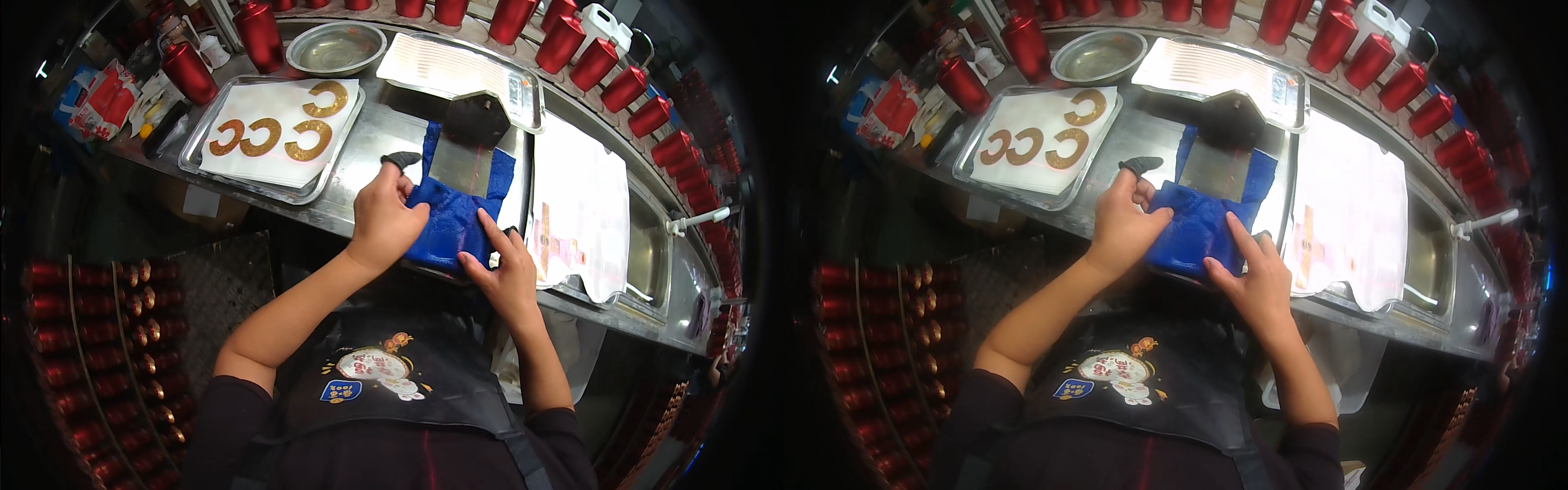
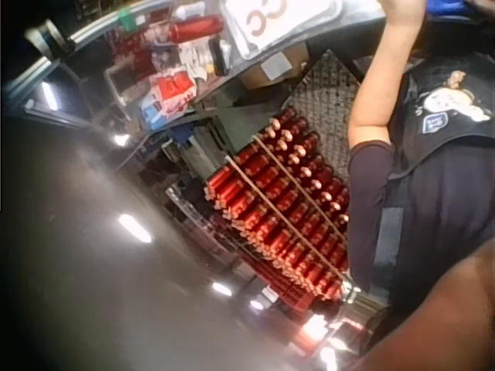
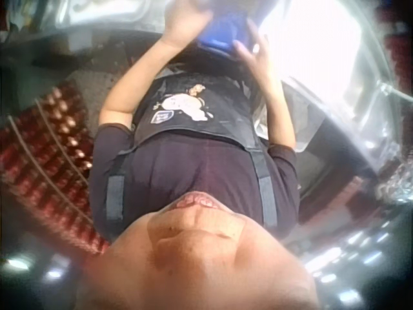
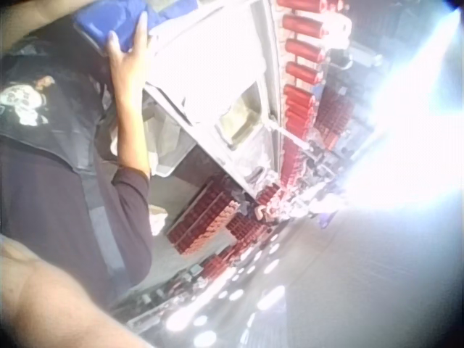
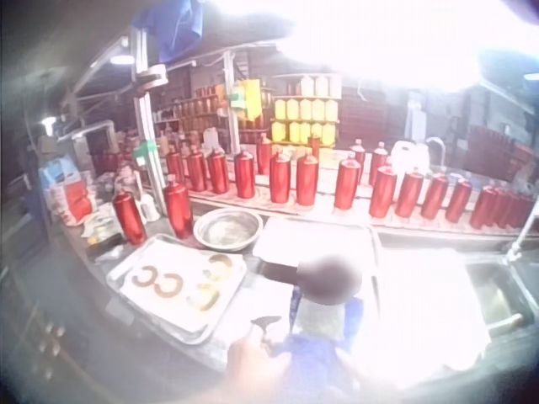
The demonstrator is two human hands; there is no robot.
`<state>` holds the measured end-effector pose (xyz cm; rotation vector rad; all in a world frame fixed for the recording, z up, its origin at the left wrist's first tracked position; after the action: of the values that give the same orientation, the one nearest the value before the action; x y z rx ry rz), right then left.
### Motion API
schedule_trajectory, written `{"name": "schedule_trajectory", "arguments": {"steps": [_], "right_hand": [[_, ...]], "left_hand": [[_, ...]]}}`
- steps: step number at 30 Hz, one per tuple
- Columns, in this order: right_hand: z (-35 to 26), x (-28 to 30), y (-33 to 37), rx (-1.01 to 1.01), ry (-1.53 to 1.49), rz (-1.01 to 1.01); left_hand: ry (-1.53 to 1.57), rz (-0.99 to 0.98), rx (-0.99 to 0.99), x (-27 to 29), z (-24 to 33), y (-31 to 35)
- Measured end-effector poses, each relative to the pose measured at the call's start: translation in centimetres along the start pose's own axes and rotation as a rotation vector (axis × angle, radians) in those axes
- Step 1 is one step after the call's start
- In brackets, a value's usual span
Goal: The person applies gold decorative rings to the necks of red bottles, smooths them with a cloth, and affixes a label to the bottle body. The finished bottle is placed on a nearby rack.
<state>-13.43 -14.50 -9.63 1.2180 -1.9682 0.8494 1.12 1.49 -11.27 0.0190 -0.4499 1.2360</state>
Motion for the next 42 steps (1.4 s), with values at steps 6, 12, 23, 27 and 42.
{"name": "schedule_trajectory", "arguments": {"steps": [6,12,23,27,42], "right_hand": [[0.4,-0.3,0.1,-0.049,0.041,-0.011],[-0.8,0.9,-0.2,-0.011,0.069,-0.010],[-0.7,0.0,-1.6,-0.064,0.258,-0.168],[-1.0,0.0,-1.5,-0.089,0.245,-0.220],[-3.6,0.6,-1.6,0.004,0.332,-0.249]], "left_hand": [[0.358,-0.221,0.517,-1.7,-6.9,-1.1],[-0.235,-0.013,-0.047,1.0,-0.6,-0.8],[-0.680,-0.468,-0.649,-5.3,3.5,4.1],[-0.738,-0.563,-0.587,-5.6,2.5,4.3],[-0.499,-0.523,-0.545,-4.4,2.8,4.4]]}}
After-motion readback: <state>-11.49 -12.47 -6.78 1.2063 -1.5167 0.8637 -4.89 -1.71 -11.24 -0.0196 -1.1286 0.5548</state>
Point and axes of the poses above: each hand's wrist, its own y-axis away from the middle knuckle, its own x-axis out of the back of the hand, z = x × y, the point moved 8 cm from there along -y, towards the middle knuckle
